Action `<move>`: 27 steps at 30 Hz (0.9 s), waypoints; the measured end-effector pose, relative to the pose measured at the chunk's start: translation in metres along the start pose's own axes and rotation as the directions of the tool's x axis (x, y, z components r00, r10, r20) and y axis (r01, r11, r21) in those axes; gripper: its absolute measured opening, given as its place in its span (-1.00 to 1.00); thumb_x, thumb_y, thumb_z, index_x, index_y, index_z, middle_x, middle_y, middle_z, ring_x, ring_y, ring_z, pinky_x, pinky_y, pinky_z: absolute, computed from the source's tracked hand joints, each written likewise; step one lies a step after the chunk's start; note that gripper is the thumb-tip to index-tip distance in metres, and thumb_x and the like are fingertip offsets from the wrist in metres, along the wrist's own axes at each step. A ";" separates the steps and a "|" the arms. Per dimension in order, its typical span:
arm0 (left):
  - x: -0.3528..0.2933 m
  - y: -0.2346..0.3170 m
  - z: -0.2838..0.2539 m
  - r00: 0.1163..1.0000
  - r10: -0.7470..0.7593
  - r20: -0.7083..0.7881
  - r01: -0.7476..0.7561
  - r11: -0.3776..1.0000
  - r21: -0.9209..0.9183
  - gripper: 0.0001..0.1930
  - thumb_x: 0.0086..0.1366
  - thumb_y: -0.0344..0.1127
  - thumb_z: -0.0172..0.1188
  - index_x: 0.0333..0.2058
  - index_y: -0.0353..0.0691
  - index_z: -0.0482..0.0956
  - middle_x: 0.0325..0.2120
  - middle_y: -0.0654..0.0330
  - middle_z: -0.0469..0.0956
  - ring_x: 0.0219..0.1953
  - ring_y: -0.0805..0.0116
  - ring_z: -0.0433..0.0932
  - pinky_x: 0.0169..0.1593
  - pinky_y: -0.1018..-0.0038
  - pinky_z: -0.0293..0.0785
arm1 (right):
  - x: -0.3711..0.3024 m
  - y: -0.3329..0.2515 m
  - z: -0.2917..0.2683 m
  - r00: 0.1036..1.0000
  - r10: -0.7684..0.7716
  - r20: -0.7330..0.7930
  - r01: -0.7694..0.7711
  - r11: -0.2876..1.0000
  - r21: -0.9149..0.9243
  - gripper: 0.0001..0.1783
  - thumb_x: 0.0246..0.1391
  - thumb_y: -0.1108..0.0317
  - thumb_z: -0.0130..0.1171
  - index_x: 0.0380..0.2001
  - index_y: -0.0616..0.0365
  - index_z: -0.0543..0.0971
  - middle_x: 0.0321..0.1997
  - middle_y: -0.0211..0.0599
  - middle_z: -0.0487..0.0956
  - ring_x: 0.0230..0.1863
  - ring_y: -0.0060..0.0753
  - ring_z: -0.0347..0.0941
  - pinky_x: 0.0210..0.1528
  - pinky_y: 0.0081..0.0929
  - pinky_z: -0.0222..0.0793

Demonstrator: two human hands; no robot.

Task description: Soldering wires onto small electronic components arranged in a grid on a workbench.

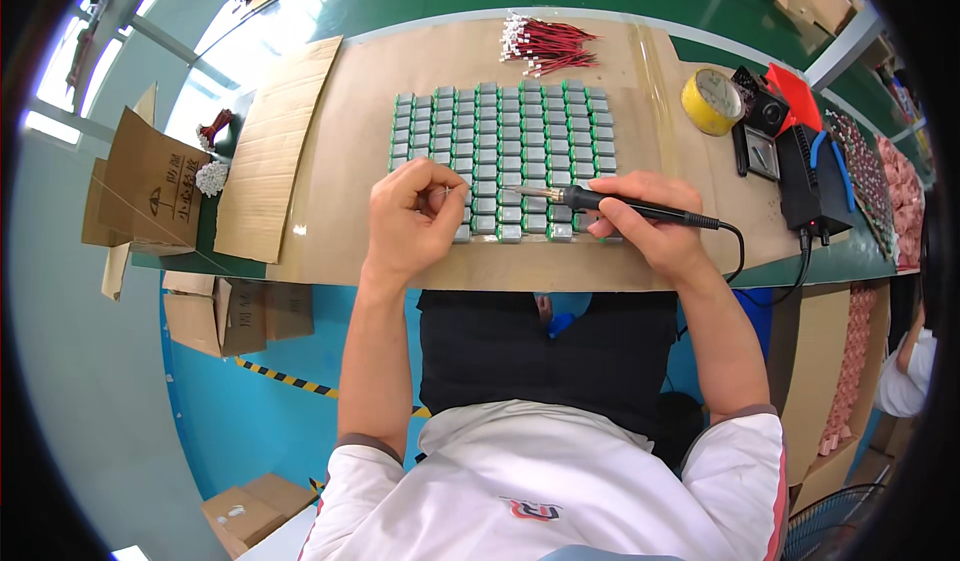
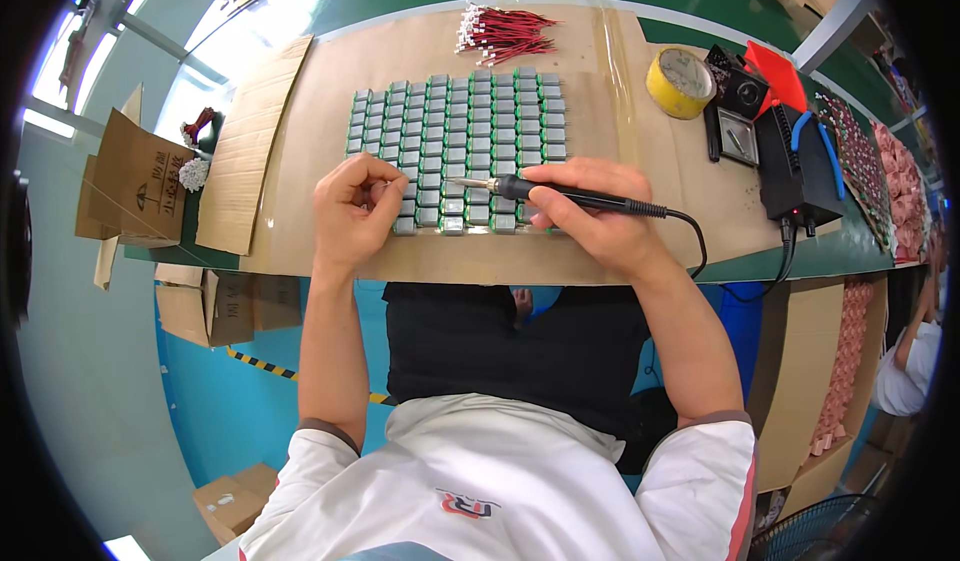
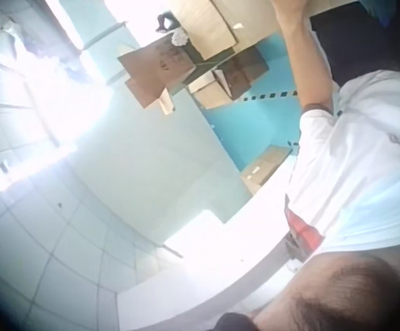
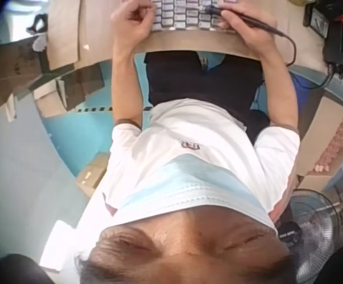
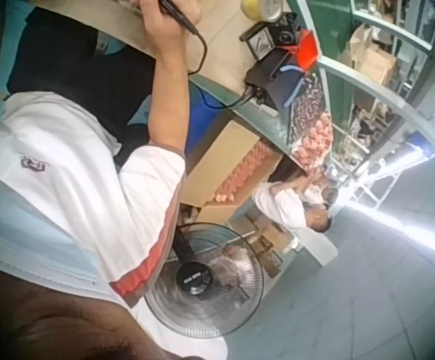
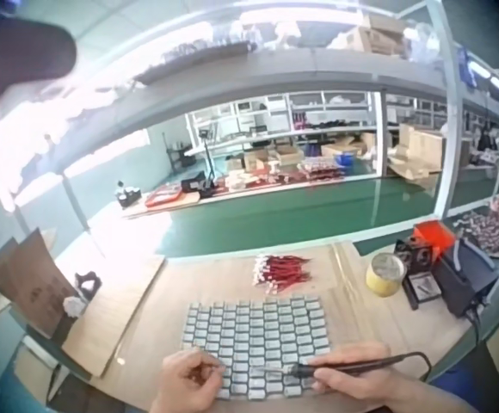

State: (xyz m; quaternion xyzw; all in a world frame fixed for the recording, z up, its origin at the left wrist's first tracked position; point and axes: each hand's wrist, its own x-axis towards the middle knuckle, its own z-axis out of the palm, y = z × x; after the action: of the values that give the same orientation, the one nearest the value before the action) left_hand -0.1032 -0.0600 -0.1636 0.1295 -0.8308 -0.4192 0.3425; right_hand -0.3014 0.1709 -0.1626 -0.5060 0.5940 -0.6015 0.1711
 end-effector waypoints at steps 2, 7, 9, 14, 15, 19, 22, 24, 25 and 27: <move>0.001 -0.001 0.001 1.000 -0.019 0.018 0.019 1.000 -0.015 -0.92 0.17 -0.67 0.26 -0.44 -0.37 0.61 -0.52 0.38 0.43 -0.52 0.71 0.27 -0.47 0.68 0.17 | 0.000 0.000 0.000 1.000 0.004 0.023 -0.004 1.000 -0.010 -0.76 0.19 0.61 0.22 -0.08 0.39 0.69 -0.36 -0.15 0.70 -0.39 -0.39 0.71 -0.28 -0.54 0.60; 0.003 0.000 0.004 0.999 -0.042 0.024 0.042 0.999 0.017 -0.93 0.06 -0.60 0.34 -0.49 -0.30 0.66 -0.63 0.33 0.42 -0.61 0.61 0.32 -0.53 0.58 0.22 | 0.000 0.002 0.003 0.998 0.058 0.007 -0.059 0.997 0.045 -0.78 0.17 0.49 0.34 -0.11 0.26 0.72 -0.34 -0.26 0.72 -0.40 -0.53 0.69 -0.33 -0.57 0.55; 0.004 0.001 0.003 0.998 -0.050 0.037 0.048 0.998 0.042 -0.93 0.05 -0.59 0.35 -0.49 -0.29 0.67 -0.63 0.33 0.42 -0.61 0.60 0.32 -0.54 0.58 0.22 | 0.000 0.002 0.003 0.998 0.056 0.011 -0.056 0.998 0.028 -0.78 0.17 0.50 0.33 -0.11 0.26 0.72 -0.34 -0.26 0.72 -0.40 -0.53 0.69 -0.33 -0.57 0.55; 0.004 0.004 0.004 0.995 -0.067 0.074 0.061 0.995 0.076 -0.94 0.09 -0.60 0.36 -0.48 -0.34 0.66 -0.58 0.36 0.41 -0.56 0.65 0.28 -0.50 0.61 0.17 | 0.001 0.002 0.002 0.999 0.044 0.023 -0.044 0.999 -0.010 -0.78 0.16 0.50 0.33 -0.11 0.26 0.72 -0.34 -0.26 0.72 -0.40 -0.54 0.68 -0.33 -0.57 0.55; 0.004 0.004 0.004 0.995 -0.064 0.074 0.057 0.995 0.087 -0.94 0.09 -0.60 0.37 -0.48 -0.34 0.66 -0.59 0.36 0.40 -0.56 0.65 0.28 -0.50 0.61 0.17 | 0.001 0.002 0.003 0.999 0.046 0.019 -0.046 0.999 0.000 -0.78 0.16 0.50 0.33 -0.11 0.26 0.72 -0.34 -0.26 0.72 -0.41 -0.53 0.68 -0.33 -0.57 0.54; 0.005 0.004 0.004 0.995 -0.064 0.072 0.056 0.992 0.110 -0.94 0.10 -0.59 0.38 -0.48 -0.35 0.66 -0.59 0.36 0.40 -0.57 0.65 0.28 -0.50 0.61 0.17 | 0.001 0.001 0.003 0.998 0.067 0.016 -0.067 0.998 0.015 -0.77 0.16 0.50 0.34 -0.10 0.26 0.72 -0.35 -0.25 0.72 -0.41 -0.52 0.68 -0.33 -0.57 0.54; 0.006 0.005 0.005 0.997 -0.065 0.044 0.059 0.991 0.117 -0.95 0.05 -0.56 0.37 -0.50 -0.29 0.69 -0.66 0.31 0.41 -0.62 0.56 0.33 -0.53 0.54 0.24 | 0.001 0.001 0.004 0.997 0.077 0.007 -0.077 0.996 0.042 -0.77 0.16 0.50 0.34 -0.10 0.26 0.72 -0.35 -0.25 0.72 -0.41 -0.52 0.67 -0.33 -0.56 0.54; 0.005 0.005 0.005 0.996 -0.071 0.054 0.065 0.992 0.110 -0.95 0.07 -0.57 0.37 -0.49 -0.32 0.68 -0.62 0.33 0.41 -0.59 0.60 0.31 -0.52 0.57 0.21 | 0.001 0.002 0.004 0.998 0.068 0.012 -0.068 0.997 0.025 -0.77 0.16 0.49 0.34 -0.10 0.26 0.72 -0.35 -0.25 0.72 -0.41 -0.52 0.67 -0.33 -0.56 0.54; 0.005 0.006 0.005 0.995 -0.076 0.065 0.069 0.992 0.104 -0.94 0.10 -0.59 0.38 -0.48 -0.35 0.66 -0.59 0.36 0.41 -0.56 0.64 0.29 -0.51 0.60 0.17 | 0.001 0.002 0.003 0.998 0.061 0.017 -0.061 0.998 0.014 -0.77 0.17 0.49 0.34 -0.10 0.27 0.72 -0.35 -0.25 0.72 -0.41 -0.52 0.67 -0.33 -0.56 0.54; 0.005 0.006 0.005 0.995 -0.076 0.071 0.068 0.992 0.105 -0.94 0.10 -0.59 0.38 -0.47 -0.35 0.66 -0.59 0.36 0.41 -0.56 0.64 0.29 -0.50 0.60 0.17 | 0.002 0.002 0.003 0.998 0.055 0.020 -0.055 0.998 0.000 -0.77 0.17 0.49 0.33 -0.10 0.27 0.72 -0.34 -0.25 0.72 -0.41 -0.52 0.67 -0.33 -0.56 0.54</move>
State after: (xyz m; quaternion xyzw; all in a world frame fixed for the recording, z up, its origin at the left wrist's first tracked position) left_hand -0.1100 -0.0561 -0.1590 0.1610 -0.8582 -0.3926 0.2888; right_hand -0.3007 0.1678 -0.1643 -0.4955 0.6056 -0.5918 0.1936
